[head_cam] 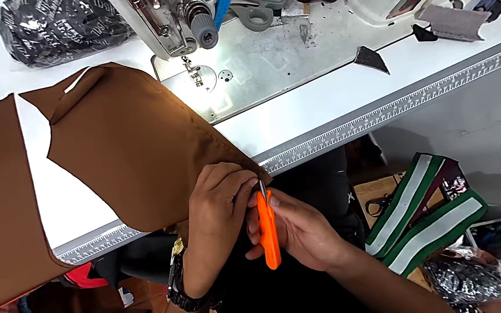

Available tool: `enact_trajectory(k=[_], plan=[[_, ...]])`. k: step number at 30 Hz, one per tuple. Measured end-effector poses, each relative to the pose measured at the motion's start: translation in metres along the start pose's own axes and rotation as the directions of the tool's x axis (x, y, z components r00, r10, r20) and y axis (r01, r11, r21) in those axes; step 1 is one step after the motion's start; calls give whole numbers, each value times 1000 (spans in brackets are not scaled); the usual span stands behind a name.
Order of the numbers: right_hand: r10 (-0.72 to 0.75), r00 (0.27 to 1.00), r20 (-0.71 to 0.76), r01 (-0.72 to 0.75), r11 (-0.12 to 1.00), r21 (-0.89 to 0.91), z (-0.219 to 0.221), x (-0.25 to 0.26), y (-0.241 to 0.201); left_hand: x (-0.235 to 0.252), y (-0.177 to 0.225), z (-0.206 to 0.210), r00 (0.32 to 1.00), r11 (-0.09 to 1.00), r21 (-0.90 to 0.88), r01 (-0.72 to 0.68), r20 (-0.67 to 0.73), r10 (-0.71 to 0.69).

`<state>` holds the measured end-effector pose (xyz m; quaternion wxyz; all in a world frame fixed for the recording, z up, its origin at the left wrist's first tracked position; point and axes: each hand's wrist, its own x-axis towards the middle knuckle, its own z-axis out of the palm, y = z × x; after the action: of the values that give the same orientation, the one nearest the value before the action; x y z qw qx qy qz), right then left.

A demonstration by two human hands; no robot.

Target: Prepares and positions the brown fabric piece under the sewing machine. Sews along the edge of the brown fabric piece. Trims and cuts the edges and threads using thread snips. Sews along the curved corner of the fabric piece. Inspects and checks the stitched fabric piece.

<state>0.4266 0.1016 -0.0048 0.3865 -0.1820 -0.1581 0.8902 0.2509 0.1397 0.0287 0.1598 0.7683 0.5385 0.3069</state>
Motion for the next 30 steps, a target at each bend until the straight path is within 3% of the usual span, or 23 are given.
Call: enact_trajectory(k=[12, 15, 17, 19, 21, 27, 30], plan=[[-5, 994, -110, -4, 996, -84, 0, 2, -1, -1, -1, 0, 1000, 1000, 2, -4, -3, 4], [-74, 989, -126, 46, 976, -212, -1, -2, -5, 0, -1, 0, 1000, 1000, -3, -11, -10, 11], [-269, 948, -170, 151, 851, -504, -2, -8, -8, 0, -3, 0, 1000, 1000, 0, -17, -10, 17], [-499, 845, -189, 180, 600, -780, -4, -8, -13, 0, -4, 0, 1000, 1000, 0, -21, -8, 21], [-594, 778, -203, 147, 486, -861, -5, -1, -16, -1, -4, 0, 1000, 1000, -8, -19, -2, 19], [-548, 804, -229, 150, 560, -815, 5, 18, -13, -4, -7, -1, 1000, 998, -64, -22, -15, 21], [-569, 800, -188, 173, 519, -837, 5, 17, -12, -6, -7, 0, 1000, 996, -83, -11, -27, 9]])
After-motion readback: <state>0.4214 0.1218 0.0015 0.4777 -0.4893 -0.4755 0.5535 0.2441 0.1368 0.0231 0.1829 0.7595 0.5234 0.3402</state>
